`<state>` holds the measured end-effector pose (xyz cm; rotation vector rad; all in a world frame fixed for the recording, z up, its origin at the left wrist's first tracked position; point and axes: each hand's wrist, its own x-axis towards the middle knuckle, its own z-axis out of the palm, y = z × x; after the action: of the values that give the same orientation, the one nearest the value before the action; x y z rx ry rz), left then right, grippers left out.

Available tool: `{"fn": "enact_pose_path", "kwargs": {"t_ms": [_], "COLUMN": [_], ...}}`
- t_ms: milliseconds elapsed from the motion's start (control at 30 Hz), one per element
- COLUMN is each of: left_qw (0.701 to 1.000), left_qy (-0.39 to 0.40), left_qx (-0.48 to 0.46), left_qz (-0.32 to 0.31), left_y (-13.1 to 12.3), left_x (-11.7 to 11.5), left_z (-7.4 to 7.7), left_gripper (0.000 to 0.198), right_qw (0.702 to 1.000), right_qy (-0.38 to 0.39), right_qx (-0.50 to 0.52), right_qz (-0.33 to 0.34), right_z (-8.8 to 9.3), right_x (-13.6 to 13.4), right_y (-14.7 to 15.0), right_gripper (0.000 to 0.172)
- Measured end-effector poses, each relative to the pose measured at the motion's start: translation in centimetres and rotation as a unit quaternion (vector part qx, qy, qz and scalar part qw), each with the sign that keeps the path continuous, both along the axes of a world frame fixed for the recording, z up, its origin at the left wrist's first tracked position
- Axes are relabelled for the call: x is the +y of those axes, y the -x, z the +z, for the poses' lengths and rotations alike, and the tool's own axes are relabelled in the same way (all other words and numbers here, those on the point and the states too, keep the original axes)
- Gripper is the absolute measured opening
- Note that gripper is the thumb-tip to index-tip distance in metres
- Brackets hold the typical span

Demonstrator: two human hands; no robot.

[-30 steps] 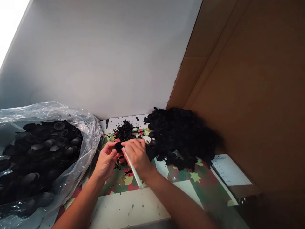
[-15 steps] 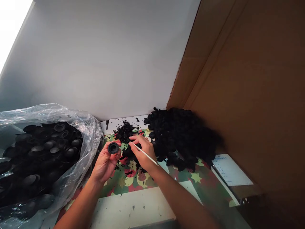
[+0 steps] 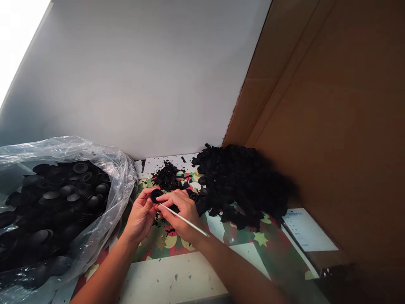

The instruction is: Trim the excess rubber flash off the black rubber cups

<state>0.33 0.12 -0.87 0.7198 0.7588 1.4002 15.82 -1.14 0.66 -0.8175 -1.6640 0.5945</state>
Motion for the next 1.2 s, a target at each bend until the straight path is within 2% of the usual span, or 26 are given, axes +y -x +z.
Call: {"fn": "enact_pose_path", "kwargs": {"t_ms": [167,333,533,633,733,833,1200], "left_qw": [1.000,0.999,1.000,1.000,1.000,1.000,0.999], "left_qy": [0.005,0.008,0.002,-0.005,-0.012,-0.009,-0.001], "left_qx": [0.016,0.023,0.017,0.004,0.002,0.007,0.016], "left_qz": [0.012,0.031,0.020,0.018,0.018,0.021,0.034], "left_y": [0.0,-0.2,-0.6,-0.6,-0.4,-0.3,-0.4], "left_x": [0.0,0.0,-0.1,-0.2,-0.1,-0.1,-0.1], "left_z": [0.0,0.0,0.2,0.4,0.4,0.3,0.3], "left_gripper": [0.042,0.043,0.040,0.040,0.039,0.040,0.043], "right_qw": [1.000,0.998,0.981,0.989,0.998,0.997,0.999], "right_qy": [-0.002,-0.049,-0.124,-0.092,-0.005,0.047,0.036], "right_qx": [-0.007,-0.042,-0.114,-0.054,0.033,0.058,0.023], "right_qz": [-0.001,-0.012,-0.102,-0.099,-0.057,-0.011,-0.011], "right_z": [-0.1,-0.4,-0.8,-0.7,-0.4,0.0,0.4], "right_x": [0.0,0.1,0.6,0.5,0.3,0.0,-0.4], "right_y": [0.0,0.0,0.3,0.4,0.3,0.3,0.4], "right_gripper": [0.017,0.015,0.017,0.014,0.014,0.014,0.016]}}
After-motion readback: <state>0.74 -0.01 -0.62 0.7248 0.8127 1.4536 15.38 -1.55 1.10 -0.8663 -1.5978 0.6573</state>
